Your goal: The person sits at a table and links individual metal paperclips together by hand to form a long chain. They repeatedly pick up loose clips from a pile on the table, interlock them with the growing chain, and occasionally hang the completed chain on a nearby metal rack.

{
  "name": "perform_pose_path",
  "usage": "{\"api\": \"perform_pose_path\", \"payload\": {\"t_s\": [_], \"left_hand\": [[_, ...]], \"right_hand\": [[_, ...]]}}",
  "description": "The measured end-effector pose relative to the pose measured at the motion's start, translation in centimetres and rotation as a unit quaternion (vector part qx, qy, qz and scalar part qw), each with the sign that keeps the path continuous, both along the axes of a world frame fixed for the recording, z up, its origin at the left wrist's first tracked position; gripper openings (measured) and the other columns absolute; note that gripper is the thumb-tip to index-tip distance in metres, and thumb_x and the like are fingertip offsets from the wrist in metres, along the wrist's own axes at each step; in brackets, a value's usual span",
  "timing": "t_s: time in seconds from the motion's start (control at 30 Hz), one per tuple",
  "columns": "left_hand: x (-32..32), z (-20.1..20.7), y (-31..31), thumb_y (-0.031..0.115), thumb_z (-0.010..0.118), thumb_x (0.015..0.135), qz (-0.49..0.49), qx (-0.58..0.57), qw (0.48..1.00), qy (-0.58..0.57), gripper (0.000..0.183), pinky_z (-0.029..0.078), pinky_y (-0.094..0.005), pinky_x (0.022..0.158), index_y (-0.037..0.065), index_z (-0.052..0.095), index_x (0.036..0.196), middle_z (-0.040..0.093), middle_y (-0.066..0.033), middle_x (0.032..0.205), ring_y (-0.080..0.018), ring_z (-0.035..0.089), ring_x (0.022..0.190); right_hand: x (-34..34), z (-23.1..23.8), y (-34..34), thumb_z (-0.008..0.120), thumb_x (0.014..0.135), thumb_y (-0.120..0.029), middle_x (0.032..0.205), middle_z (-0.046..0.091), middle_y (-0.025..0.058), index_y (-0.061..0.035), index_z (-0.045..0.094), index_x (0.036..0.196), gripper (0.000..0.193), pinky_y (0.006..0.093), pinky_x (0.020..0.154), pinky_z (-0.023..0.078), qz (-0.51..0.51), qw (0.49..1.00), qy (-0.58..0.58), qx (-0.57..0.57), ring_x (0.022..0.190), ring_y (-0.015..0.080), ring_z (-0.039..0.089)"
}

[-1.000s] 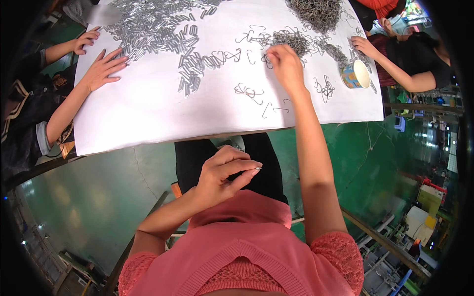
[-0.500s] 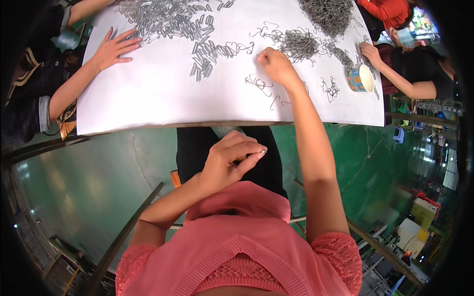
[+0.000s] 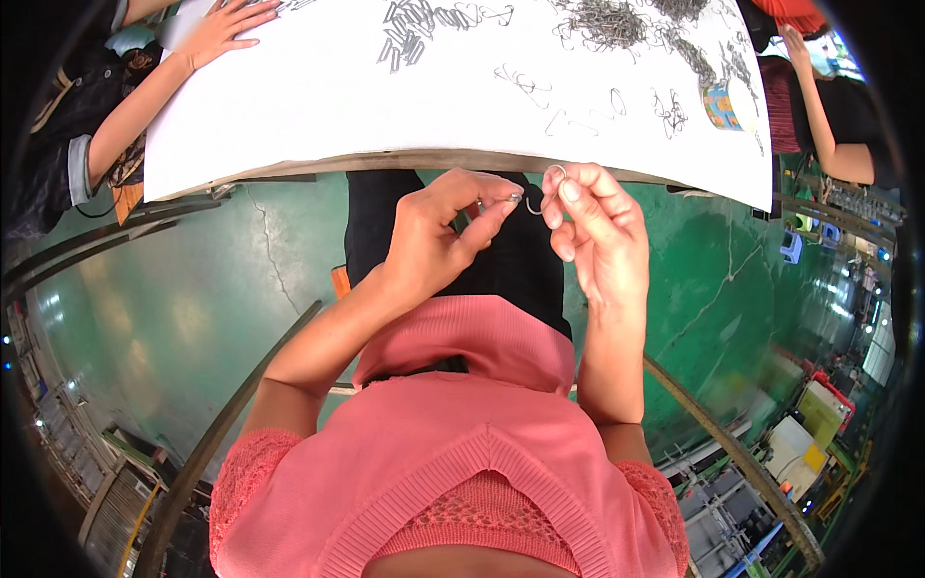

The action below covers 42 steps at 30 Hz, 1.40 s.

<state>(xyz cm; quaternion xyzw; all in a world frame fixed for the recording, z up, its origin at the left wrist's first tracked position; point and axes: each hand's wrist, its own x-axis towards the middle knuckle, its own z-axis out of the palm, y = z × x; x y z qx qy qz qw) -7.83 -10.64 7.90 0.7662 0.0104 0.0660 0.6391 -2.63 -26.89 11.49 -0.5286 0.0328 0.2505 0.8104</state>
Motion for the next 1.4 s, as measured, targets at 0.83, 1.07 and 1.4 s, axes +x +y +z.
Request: {"api": "perform_pose_path", "payload": {"t_s": [0.83, 1.07, 1.4], "left_hand": [[11.9, -7.6, 11.3, 0.019, 0.065, 0.081, 0.215, 0.47, 0.854, -0.055, 0.016, 0.049, -0.0365, 0.07, 0.006, 0.068, 0.089, 0.067, -0.0104, 0.089, -0.0257, 0.063, 0.08], [13.7, -6.0, 12.1, 0.022, 0.069, 0.077, 0.165, 0.379, 0.898, 0.152, 0.02, 0.049, -0.0346, 0.073, 0.006, 0.065, 0.088, 0.066, -0.0074, 0.084, -0.0242, 0.064, 0.079], [13.6, -7.2, 12.2, 0.016, 0.064, 0.079, 0.145, 0.388, 0.903, 0.111, 0.021, 0.049, -0.035, 0.075, 0.005, 0.064, 0.098, 0.067, -0.0097, 0.082, -0.0255, 0.064, 0.079]], "right_hand": [[-3.7, -1.8, 2.6, 0.053, 0.091, -0.001, 0.095, 0.056, 0.01, 0.0002, 0.056, 0.097, 0.007, 0.02, 0.049, 0.048, -0.09, 0.968, -0.228, -0.044, 0.072, 0.0114, 0.059], [-3.5, -2.6, 3.0, 0.053, 0.09, 0.001, 0.096, 0.054, 0.0087, 0.0002, 0.056, 0.097, 0.008, 0.0194, 0.049, 0.049, -0.076, 0.965, -0.245, -0.06, 0.074, 0.011, 0.059], [-3.4, -3.6, 3.5, 0.054, 0.089, 0.001, 0.094, 0.055, 0.0066, 0.0003, 0.056, 0.096, 0.007, 0.0205, 0.051, 0.049, -0.067, 0.966, -0.245, -0.055, 0.075, 0.0109, 0.06]]}}
